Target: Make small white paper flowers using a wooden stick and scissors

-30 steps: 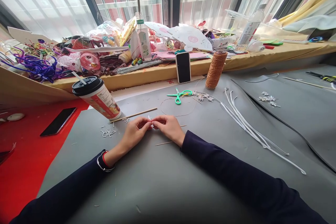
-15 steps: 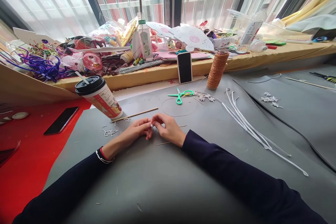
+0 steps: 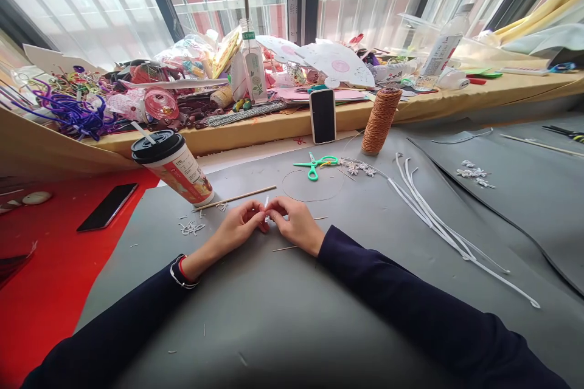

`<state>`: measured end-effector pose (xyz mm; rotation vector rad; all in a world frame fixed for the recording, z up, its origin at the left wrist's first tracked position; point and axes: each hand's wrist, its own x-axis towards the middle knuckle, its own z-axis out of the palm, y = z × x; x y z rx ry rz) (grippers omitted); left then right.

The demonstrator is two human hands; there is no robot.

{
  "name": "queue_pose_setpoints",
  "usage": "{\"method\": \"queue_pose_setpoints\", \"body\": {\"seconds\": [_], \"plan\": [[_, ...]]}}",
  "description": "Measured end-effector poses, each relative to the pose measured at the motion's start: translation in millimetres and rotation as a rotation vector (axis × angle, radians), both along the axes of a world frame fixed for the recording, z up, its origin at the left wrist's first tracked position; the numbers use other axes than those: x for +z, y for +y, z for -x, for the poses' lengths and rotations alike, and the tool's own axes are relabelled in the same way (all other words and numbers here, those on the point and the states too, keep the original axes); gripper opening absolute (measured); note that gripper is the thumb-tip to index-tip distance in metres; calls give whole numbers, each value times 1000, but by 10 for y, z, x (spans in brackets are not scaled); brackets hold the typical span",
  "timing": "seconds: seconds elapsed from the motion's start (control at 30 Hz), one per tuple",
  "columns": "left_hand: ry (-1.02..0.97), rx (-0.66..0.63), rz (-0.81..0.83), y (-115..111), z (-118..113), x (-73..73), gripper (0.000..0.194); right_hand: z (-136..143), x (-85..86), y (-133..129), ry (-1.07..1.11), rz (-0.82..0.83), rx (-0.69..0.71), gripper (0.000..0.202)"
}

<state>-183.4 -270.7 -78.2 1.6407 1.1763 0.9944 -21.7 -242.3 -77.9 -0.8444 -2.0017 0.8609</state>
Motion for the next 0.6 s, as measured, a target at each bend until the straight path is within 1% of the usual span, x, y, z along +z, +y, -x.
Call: {"method": "queue_pose_setpoints", "body": {"seconds": [0.17, 0.23, 0.3, 0.4, 0.47, 0.6], "plan": [[417, 132, -392, -59, -13, -16, 14, 13, 11, -39, 60, 16, 8, 11], [520, 156, -517, -71, -12, -18, 15, 15, 15, -56, 92, 2, 10, 10], [582, 172, -588, -76, -8, -21, 17, 18, 14, -70, 119, -24, 2, 10], [672, 174, -637, -81, 2, -22, 20, 20, 6, -88, 121, -53, -17, 10], [718, 167, -633, -83, 5, -18, 22, 19, 0, -97, 107, -62, -24, 10], [710, 146, -535, -77, -14, -8, 23, 22, -12, -95, 101, -65, -24, 11]]}}
